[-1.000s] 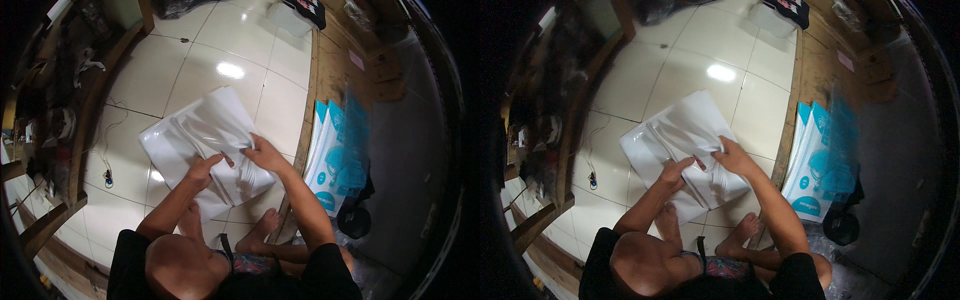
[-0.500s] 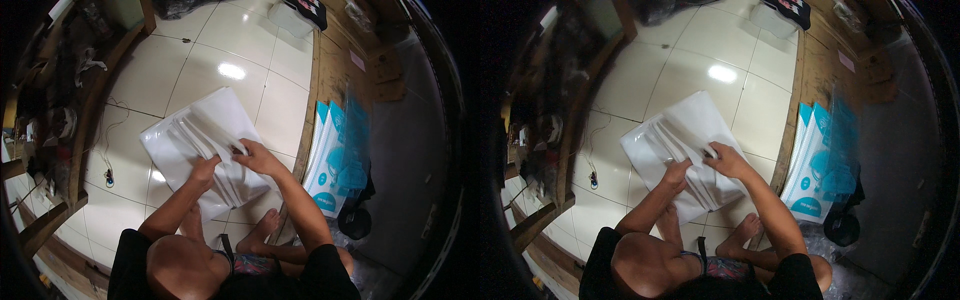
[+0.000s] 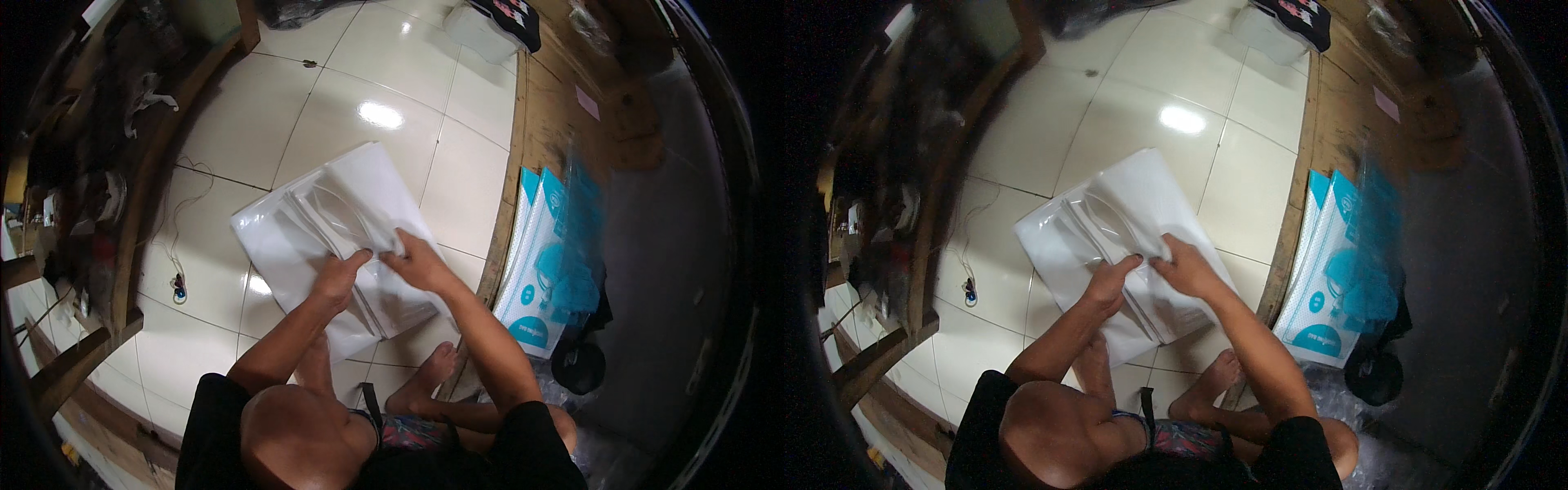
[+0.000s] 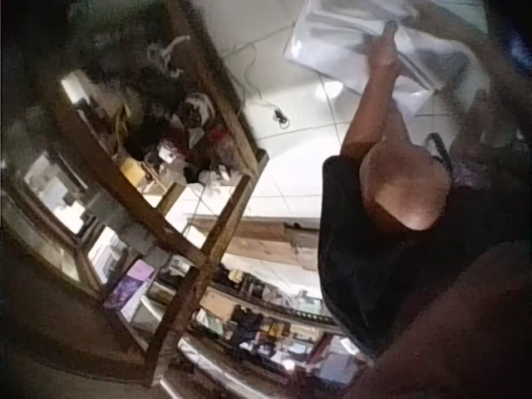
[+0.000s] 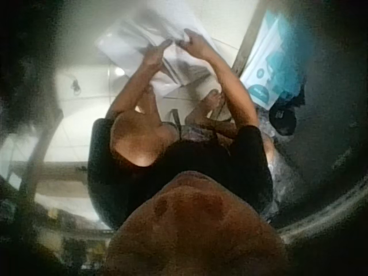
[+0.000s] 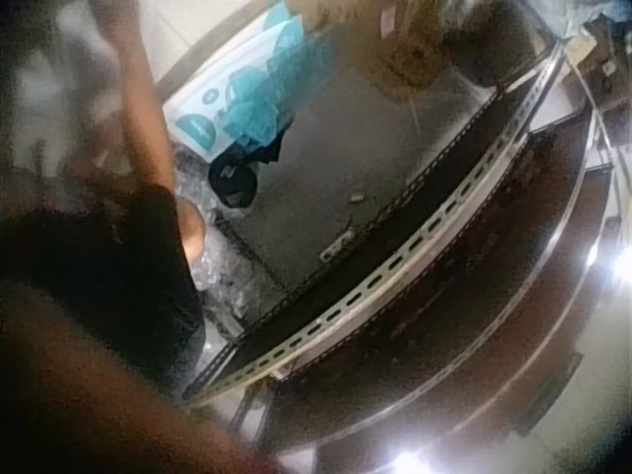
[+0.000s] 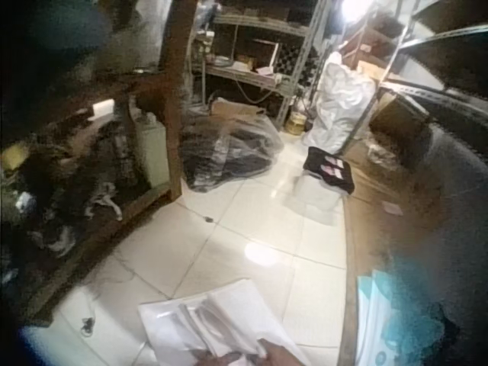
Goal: The person sits on the floor and separates a stack of white plastic sheets by hand. They repeatedly peel individual sheets from the top of the stack and place them back down, working through the pile.
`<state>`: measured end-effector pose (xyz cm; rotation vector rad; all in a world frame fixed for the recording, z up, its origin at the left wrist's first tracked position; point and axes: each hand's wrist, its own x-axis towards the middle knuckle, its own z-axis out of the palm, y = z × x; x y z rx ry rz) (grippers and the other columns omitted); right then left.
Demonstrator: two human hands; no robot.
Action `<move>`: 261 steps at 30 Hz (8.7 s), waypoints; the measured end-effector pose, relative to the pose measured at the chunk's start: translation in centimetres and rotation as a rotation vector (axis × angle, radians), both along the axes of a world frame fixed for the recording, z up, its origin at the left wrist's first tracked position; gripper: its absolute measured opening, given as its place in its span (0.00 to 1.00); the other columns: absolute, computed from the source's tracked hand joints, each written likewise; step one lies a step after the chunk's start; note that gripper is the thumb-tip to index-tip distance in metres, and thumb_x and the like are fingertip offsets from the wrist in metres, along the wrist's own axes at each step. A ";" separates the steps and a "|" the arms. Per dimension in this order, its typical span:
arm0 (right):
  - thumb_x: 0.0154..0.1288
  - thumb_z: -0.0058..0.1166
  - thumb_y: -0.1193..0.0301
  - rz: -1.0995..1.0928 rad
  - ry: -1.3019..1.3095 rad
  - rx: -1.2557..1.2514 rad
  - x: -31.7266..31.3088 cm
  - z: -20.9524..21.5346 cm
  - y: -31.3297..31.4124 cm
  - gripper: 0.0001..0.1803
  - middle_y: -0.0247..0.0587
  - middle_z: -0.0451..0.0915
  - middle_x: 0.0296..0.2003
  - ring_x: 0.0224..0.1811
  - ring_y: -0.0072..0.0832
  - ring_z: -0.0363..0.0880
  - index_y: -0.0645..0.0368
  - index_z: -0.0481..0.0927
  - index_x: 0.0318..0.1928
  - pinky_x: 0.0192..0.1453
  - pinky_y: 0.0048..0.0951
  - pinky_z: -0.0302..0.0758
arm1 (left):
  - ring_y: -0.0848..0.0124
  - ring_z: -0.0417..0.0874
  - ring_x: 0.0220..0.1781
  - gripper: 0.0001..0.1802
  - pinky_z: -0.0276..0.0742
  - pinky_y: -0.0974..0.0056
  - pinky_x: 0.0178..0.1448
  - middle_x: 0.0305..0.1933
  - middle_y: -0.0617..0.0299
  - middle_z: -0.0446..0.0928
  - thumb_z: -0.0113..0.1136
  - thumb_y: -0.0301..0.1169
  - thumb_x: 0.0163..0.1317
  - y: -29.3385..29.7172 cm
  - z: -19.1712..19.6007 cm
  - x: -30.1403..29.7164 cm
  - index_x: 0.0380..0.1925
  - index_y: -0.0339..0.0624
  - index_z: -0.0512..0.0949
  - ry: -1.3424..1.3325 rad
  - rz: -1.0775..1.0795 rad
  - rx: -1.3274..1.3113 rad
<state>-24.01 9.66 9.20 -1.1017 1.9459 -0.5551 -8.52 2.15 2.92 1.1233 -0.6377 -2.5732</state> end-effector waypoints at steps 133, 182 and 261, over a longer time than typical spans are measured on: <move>0.55 0.64 0.69 0.106 0.092 -0.109 -1.1 0.5 -0.3 0.28 0.48 0.81 0.42 0.48 0.39 0.79 0.65 0.71 0.56 0.54 0.36 0.73 | 0.62 0.80 0.49 0.19 0.77 0.59 0.56 0.49 0.51 0.77 0.57 0.26 0.60 -0.9 1.4 -1.2 0.51 0.29 0.72 -0.007 -0.031 -0.052; 0.66 0.46 0.75 -0.241 -0.407 -0.088 -3.8 3.7 -0.8 0.21 0.43 0.79 0.48 0.49 0.29 0.77 0.65 0.69 0.59 0.57 0.29 0.72 | 0.60 0.79 0.52 0.24 0.77 0.58 0.56 0.52 0.50 0.76 0.61 0.31 0.62 -1.1 0.8 1.0 0.54 0.27 0.70 0.080 -0.017 0.095; 0.61 0.61 0.73 0.001 -0.136 0.066 1.3 1.3 -1.0 0.20 0.35 0.80 0.38 0.40 0.21 0.75 0.64 0.74 0.52 0.47 0.26 0.74 | 0.67 0.80 0.46 0.18 0.75 0.63 0.51 0.45 0.57 0.80 0.66 0.31 0.57 -0.2 0.6 -1.4 0.46 0.34 0.78 -0.037 -0.020 -0.125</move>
